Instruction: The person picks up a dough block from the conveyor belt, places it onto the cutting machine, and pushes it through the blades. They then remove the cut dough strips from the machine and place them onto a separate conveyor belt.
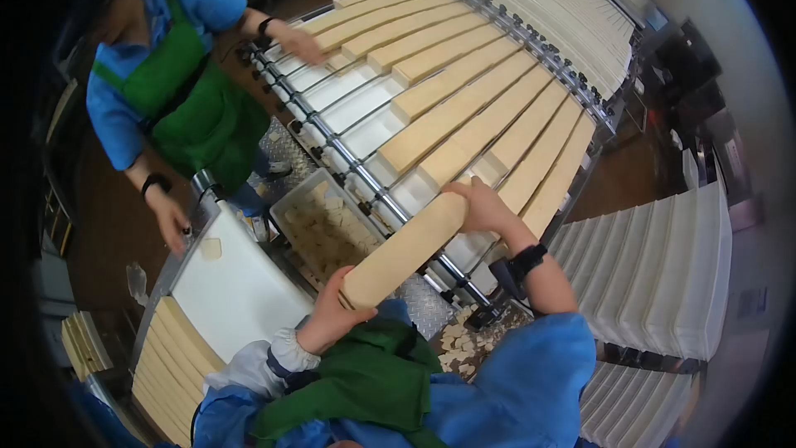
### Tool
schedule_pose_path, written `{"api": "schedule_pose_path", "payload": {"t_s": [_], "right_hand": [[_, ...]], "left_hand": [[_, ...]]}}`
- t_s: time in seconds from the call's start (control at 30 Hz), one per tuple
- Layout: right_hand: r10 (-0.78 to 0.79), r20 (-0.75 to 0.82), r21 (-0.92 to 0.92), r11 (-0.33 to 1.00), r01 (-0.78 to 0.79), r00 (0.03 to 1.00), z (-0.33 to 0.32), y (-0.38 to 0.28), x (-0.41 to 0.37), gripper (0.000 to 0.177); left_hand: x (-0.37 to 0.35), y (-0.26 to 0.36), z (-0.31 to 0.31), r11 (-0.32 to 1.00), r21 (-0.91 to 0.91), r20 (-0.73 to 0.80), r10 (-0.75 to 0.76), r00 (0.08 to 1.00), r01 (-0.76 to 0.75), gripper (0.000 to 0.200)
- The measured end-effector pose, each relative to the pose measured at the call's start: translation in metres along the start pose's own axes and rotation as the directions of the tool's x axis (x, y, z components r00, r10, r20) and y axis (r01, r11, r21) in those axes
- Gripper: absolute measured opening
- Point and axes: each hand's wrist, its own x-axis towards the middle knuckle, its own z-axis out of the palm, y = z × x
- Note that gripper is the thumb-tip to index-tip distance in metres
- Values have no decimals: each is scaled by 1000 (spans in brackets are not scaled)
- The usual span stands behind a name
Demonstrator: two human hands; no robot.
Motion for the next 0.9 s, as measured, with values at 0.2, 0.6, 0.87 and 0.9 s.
{"api": "schedule_pose_path", "payload": {"t_s": [0.2, 0.6, 0.87, 0.9], "right_hand": [[18, 292, 252, 963, -95, 956, 17, 80, 27, 69], [464, -426, 124, 880, -458, 776, 62, 72, 40, 73], [149, -804, -215, 829, -516, 575, 65, 78, 28, 60], [156, -782, -167, 881, -443, 604, 61, 68, 20, 56]], "left_hand": [[21, 19, 32, 983, -129, 44, -122, 992, 127, 66], [36, 47, 46, 913, -306, 124, -243, 962, 270, 59], [61, 34, 74, 865, -439, 174, -183, 968, 243, 73], [67, 31, 79, 865, -436, 180, -185, 966, 247, 74]]}}
